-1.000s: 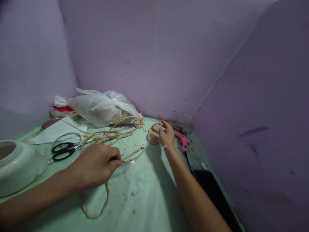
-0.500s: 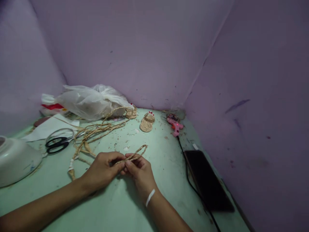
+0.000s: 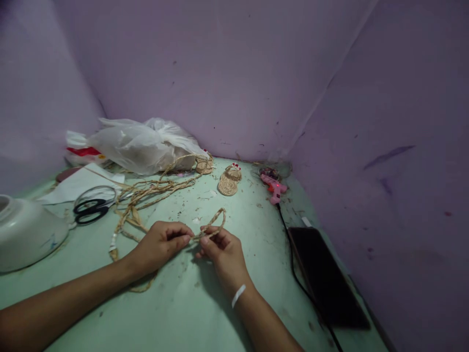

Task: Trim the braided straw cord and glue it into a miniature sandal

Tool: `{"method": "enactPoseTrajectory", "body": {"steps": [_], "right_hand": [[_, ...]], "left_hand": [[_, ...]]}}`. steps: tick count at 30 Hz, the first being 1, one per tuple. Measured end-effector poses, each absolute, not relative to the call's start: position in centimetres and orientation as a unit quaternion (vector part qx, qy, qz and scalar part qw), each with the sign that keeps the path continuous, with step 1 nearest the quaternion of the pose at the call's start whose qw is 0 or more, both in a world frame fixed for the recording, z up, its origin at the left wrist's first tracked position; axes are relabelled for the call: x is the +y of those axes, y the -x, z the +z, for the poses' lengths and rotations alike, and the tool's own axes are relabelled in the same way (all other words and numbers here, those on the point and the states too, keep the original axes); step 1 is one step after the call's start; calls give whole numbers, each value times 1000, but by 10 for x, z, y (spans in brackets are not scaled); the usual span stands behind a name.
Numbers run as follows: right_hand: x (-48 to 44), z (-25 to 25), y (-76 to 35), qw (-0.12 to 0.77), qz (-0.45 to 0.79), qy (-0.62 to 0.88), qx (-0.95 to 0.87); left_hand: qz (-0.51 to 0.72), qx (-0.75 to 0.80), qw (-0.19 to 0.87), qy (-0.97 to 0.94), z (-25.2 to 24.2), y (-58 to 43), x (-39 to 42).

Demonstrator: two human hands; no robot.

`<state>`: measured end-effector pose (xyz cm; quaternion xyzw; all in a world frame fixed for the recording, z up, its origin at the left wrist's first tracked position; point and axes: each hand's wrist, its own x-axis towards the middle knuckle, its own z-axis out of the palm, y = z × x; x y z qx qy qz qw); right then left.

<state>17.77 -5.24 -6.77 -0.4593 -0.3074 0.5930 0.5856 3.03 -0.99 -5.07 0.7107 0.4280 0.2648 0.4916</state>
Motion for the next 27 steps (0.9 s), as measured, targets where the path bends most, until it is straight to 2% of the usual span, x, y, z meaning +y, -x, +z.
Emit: {"method": "enactPoseTrajectory", "body": {"steps": [9,11,17,21,23,24,27], "right_hand": [[-52,-65,-178,566,626,445,-299],[-52,-64,-178,569,629,447,-285],[-53,-63,-175,573,638,444,-262],[-55,-53,-181,514,646,481,-295],[-58,-43,-190,463,583,562,-359],[-60,-37,-195,457,508,613,-398],[-68,-20,-208,510,179,663,-517]], "left_hand": [[238,411,484,-735,-45,-29,-10],[271,410,431,-757,-42,-28,-12],[377,313,170,-855,-48,-28,-18],[368,299,152,-867,-45,-27,-15],[352,303,186,-866,-37,-24,-11],[339,304,212,-865,-31,-23,-9],[290,301,308,-855,-17,-18,-3]]}}
